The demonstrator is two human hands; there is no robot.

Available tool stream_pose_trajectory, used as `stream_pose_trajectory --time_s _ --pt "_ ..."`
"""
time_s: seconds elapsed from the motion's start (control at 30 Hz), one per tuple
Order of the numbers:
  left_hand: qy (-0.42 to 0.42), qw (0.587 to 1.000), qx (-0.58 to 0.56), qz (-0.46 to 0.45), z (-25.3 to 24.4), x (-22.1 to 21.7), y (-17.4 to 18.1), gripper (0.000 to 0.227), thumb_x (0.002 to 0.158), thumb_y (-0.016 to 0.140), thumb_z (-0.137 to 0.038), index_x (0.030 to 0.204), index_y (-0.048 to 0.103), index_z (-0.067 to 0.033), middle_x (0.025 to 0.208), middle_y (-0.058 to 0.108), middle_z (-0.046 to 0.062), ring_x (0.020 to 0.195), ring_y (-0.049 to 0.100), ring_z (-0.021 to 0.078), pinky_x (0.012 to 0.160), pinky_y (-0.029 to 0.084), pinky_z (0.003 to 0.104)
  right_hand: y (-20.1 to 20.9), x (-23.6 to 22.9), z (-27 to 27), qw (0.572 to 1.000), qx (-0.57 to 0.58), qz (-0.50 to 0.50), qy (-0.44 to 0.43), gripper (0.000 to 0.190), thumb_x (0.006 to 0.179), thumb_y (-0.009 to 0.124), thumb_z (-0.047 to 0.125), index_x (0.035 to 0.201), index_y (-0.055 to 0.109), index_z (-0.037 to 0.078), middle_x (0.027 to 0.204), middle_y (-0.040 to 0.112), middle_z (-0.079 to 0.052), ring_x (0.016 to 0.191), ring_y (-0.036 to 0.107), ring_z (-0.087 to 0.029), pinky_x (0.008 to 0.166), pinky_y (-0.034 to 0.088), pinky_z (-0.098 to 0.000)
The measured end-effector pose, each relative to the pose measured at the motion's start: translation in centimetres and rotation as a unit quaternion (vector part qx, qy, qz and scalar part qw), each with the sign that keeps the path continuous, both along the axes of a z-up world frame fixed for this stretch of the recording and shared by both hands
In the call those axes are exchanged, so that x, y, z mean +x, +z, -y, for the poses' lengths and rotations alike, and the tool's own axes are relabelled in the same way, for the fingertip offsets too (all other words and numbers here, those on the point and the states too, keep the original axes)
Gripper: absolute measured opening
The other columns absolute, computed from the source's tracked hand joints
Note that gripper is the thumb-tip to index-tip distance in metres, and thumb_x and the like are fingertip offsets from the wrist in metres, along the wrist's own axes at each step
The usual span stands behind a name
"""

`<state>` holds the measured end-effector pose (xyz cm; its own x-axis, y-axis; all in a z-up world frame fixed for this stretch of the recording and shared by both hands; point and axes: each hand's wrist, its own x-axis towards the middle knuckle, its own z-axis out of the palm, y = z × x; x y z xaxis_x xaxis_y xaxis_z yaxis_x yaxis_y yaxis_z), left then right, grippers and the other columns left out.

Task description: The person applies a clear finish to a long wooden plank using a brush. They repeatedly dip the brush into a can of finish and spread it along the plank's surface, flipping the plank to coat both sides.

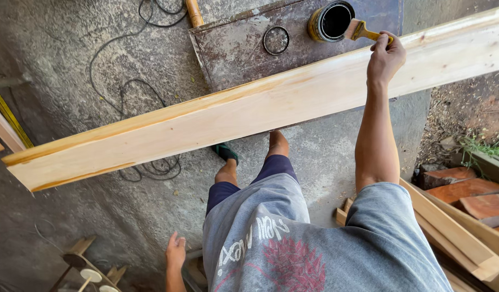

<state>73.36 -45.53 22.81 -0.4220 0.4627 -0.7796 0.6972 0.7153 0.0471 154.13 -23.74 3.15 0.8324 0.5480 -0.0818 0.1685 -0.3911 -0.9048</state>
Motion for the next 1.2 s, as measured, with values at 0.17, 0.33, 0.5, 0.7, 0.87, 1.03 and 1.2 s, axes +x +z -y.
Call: stream_pose_trajectory --time_s 0.17,0.33,0.5,0.7,0.87,1.03,1.2 --pt "-0.138 0.987 0.075 0.037 -8.6 -5.5 -2.2 0.064 0.095 0.066 -0.028 0.151 0.046 -0.0049 0.136 0.064 0.024 0.126 0.063 0.0329 0.103 0.049 0.042 0.8 -3.0 5.1 0.966 0.136 -0.199 -0.095 0.02 0.113 0.063 0.018 0.117 0.071 0.0 0.08 0.067 -0.005 0.061 0.055 -0.009 0.054 0.045 -0.024" --pt "-0.327 0.94 0.075 0.06 -20.2 -9.7 -9.9 0.055 0.096 0.062 -0.029 0.148 0.053 -0.0123 0.127 0.066 0.025 0.113 0.065 0.0414 0.101 0.05 0.047 1.9 -14.4 13.6 0.905 0.246 -0.297 -0.182 0.022 0.116 0.058 0.021 0.117 0.065 0.0 0.083 0.064 -0.01 0.066 0.057 -0.016 0.054 0.044 -0.0252" --pt "-0.536 0.8 0.177 0.201 -30.2 -5.4 -16.1 0.056 0.092 0.069 -0.014 0.145 0.053 -0.0033 0.122 0.067 0.026 0.11 0.063 0.0455 0.093 0.051 0.053 1.1 -32.4 17.9 0.868 0.241 -0.359 -0.245 0.01 0.114 0.065 0.015 0.114 0.059 0.007 0.081 0.061 -0.007 0.063 0.057 -0.014 0.052 0.044 -0.0249" --pt "-0.714 0.664 0.136 0.175 -33.7 2.8 -21.6 0.059 0.097 0.045 0.001 0.153 0.046 -0.0158 0.156 0.046 0.017 0.135 0.051 0.0379 0.104 0.045 0.056 -0.9 -54.3 18.2 0.877 0.142 -0.383 -0.253 0.019 0.11 0.063 0.014 0.124 0.067 0.002 0.081 0.063 -0.004 0.064 0.057 -0.009 0.056 0.048 -0.0233" --pt "-0.793 0.601 0.05 0.086 -32.7 4.7 -25.9 0.064 0.099 0.04 -0.005 0.159 0.038 -0.028 0.168 0.023 0.009 0.15 0.031 0.0391 0.112 0.036 0.062 -3.0 -62.1 18.5 0.891 0.123 -0.343 -0.272 0.024 0.109 0.062 0.017 0.127 0.067 0.002 0.084 0.066 -0.003 0.07 0.058 -0.009 0.063 0.049 -0.0225" --pt "-0.823 0.564 0.056 0.038 -32.7 5.3 -28.4 0.059 0.101 0.04 -0.01 0.158 0.038 -0.0288 0.166 0.025 0.012 0.146 0.033 0.0411 0.11 0.036 0.061 -7.0 -61.2 17.4 0.92 0.161 -0.212 -0.286 0.025 0.111 0.061 0.019 0.127 0.068 0.001 0.084 0.064 -0.003 0.072 0.056 -0.009 0.064 0.047 -0.0233" --pt "-0.846 0.521 0.109 0.037 -33.8 5.1 -28.7 0.054 0.102 0.044 -0.011 0.152 0.047 -0.0299 0.156 0.044 0.01 0.138 0.046 0.0358 0.104 0.043 0.058 -10.5 -65.0 16.4 0.918 0.197 -0.184 -0.292 0.025 0.112 0.062 0.019 0.127 0.069 0.0 0.083 0.064 -0.003 0.07 0.055 -0.009 0.063 0.046 -0.0242"
